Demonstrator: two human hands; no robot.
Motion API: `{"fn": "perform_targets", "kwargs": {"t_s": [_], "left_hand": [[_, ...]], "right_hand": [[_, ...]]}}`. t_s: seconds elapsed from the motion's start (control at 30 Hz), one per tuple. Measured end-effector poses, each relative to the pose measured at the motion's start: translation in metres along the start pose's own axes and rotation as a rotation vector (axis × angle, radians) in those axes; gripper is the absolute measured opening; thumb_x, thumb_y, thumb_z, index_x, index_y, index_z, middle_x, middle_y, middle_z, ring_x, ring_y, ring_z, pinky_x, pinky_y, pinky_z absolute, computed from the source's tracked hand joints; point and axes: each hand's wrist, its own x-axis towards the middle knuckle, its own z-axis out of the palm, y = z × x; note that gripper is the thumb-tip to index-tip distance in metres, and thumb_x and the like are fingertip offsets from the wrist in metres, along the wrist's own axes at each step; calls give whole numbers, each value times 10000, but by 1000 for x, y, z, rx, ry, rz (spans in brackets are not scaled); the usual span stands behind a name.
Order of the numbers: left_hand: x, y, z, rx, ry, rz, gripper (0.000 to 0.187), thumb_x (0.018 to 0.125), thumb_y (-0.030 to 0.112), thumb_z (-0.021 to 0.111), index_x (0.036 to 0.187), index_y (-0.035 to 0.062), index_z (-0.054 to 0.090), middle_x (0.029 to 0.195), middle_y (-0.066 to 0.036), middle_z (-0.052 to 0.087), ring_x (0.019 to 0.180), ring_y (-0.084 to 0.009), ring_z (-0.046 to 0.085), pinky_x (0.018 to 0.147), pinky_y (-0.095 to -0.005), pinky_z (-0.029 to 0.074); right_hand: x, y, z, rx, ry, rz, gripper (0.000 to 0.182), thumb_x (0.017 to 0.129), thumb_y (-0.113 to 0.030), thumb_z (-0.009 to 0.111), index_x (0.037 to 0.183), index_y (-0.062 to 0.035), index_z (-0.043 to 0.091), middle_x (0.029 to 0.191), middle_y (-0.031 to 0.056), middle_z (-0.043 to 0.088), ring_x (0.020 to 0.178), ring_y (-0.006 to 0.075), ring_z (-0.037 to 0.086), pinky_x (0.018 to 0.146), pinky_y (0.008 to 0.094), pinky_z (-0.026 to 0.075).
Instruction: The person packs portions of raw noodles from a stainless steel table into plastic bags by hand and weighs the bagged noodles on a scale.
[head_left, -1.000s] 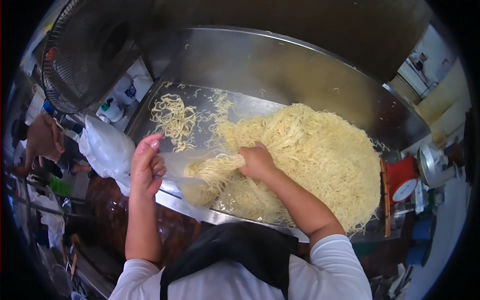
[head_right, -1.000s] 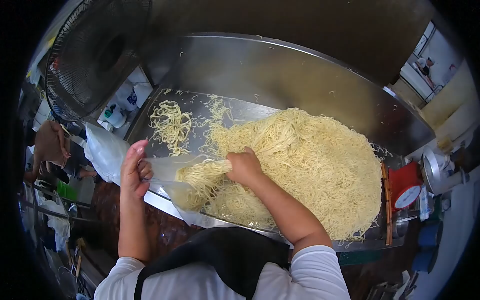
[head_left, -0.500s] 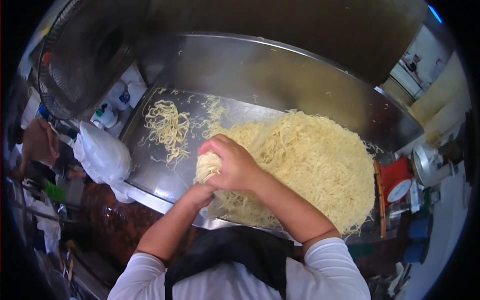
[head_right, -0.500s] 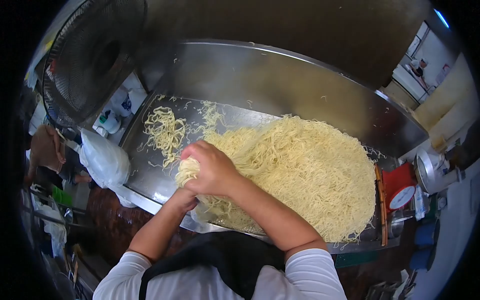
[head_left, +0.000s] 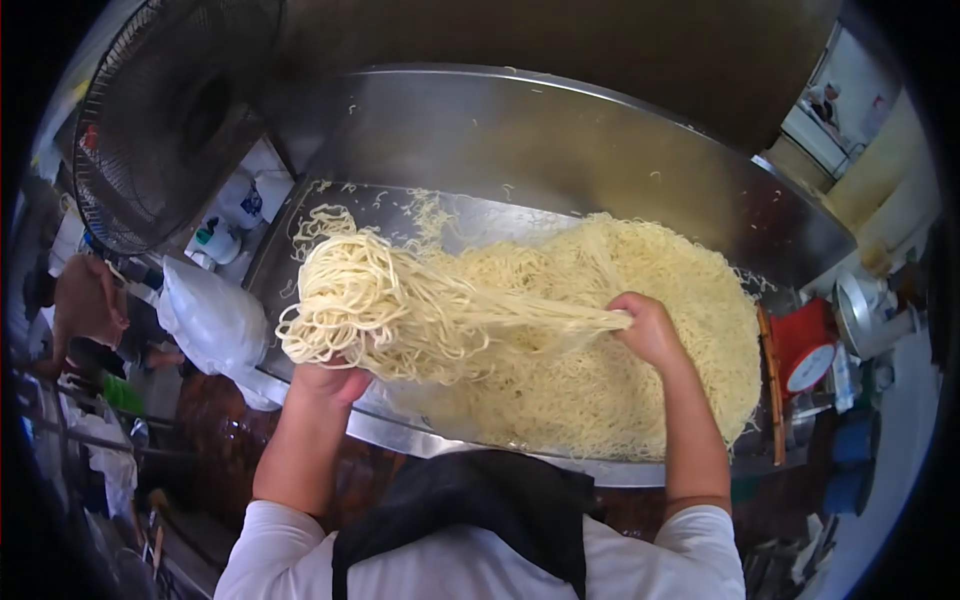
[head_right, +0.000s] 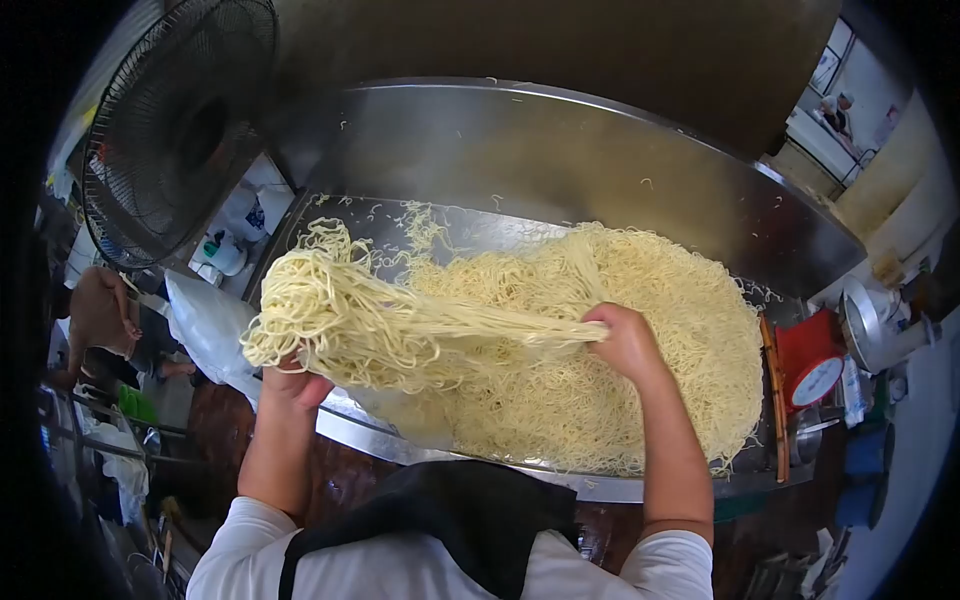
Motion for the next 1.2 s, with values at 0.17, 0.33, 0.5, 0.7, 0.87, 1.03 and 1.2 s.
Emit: {"fn": "perform_targets", "kwargs": {"t_s": [0.17,0.33,0.5,0.7,0.87,1.03,1.2], "left_hand": [[6,38,30,-19,-91,97,560,772,325,718,1228,60,531,1184,-94,597,1061,-238,587,919,-408,489],[5,71,40,115,-121,183,541,799,343,690,1230,57,531,1187,-89,597,1061,-236,588,899,-400,494],[19,93,61,174,-173,241,570,800,361,679,1254,59,513,1212,-94,583,1091,-255,573,931,-430,471],[38,144,107,202,-490,270,525,864,373,582,1276,59,502,1256,-114,557,1126,-291,552,950,-463,455],[53,168,124,230,-662,242,493,867,344,579,1253,44,515,1248,-121,561,1123,-289,555,954,-464,453],[54,161,100,164,-474,179,573,831,370,629,1290,60,482,1276,-120,537,1150,-301,532,985,-479,423],[68,135,85,161,-398,82,659,814,453,638,1321,77,448,1314,-128,503,1197,-306,496,1018,-496,391]], "right_hand": [[-8,100,-16,126,126,25,287,697,-21,708,978,-37,655,881,83,686,810,174,643,758,283,488],[-15,104,-33,73,-163,175,494,680,-119,750,1127,7,584,1083,147,633,982,225,600,881,321,450],[-10,-52,-32,-41,-56,-106,933,619,-291,824,1378,-16,356,1409,233,362,1328,326,337,1101,379,265],[-9,-183,41,542,-74,-641,910,675,-281,808,1395,-23,316,1388,223,389,1282,299,406,1058,378,334],[-7,-169,62,783,-486,-201,355,808,-153,702,1116,-22,586,901,55,644,766,101,594,691,252,490],[-15,-67,-3,598,-269,-80,201,783,-113,721,951,-43,636,823,5,648,690,69,580,621,228,486],[-10,59,-25,644,-18,263,173,770,-41,674,939,-53,638,818,2,647,737,75,596,629,216,475]]}}
